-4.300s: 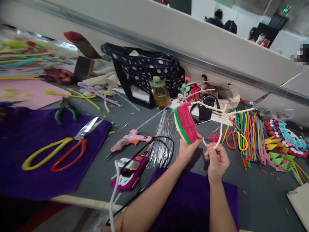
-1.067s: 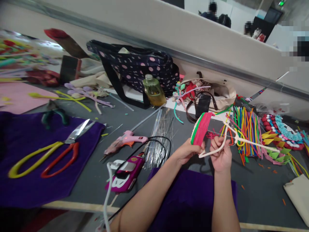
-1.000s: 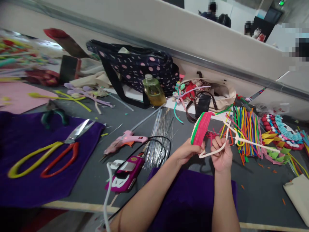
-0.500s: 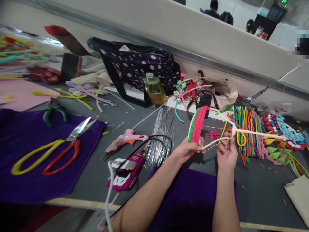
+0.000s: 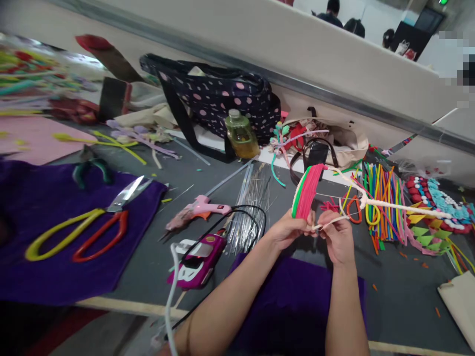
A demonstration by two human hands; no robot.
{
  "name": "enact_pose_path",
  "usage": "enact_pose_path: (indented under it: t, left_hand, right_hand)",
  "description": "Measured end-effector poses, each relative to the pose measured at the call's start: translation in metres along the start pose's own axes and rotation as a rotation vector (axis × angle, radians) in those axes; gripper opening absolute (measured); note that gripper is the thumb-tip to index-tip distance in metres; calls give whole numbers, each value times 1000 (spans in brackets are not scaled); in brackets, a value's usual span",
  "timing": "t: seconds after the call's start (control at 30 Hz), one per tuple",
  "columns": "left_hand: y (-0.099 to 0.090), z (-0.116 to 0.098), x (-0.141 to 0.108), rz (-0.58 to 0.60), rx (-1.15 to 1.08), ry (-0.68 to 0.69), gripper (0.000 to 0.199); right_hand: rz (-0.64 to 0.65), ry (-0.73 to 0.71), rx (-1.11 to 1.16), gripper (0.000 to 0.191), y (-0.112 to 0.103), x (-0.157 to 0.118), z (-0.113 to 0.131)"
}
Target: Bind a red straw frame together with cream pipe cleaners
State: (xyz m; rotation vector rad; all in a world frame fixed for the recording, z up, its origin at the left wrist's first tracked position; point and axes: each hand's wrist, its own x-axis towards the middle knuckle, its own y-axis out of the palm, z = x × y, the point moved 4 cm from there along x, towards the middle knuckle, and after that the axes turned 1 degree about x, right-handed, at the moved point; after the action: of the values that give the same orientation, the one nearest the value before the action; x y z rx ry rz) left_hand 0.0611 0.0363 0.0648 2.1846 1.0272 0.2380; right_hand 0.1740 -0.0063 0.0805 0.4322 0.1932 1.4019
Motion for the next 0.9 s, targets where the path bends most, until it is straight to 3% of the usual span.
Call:
enact_pose_path:
  t: [0.2,0.53,0.7,0.9]
  left_hand:
    - [9,8,0,39,23,-30,9]
    - [9,-1,1,-6,-52,116,9]
    - [-1,-7,4,-219,-89,256,10]
    - [-12,-13,4,-463,-43,425,11]
  right_hand:
    - [-83,1,-40,14,1,0,-4]
    - [-301,-50,-219,22,-6,3,-13]
    - [-373,-93,-339,22,-2,0,-15]
    - [-314,-497,-818,12,22,-10,5]
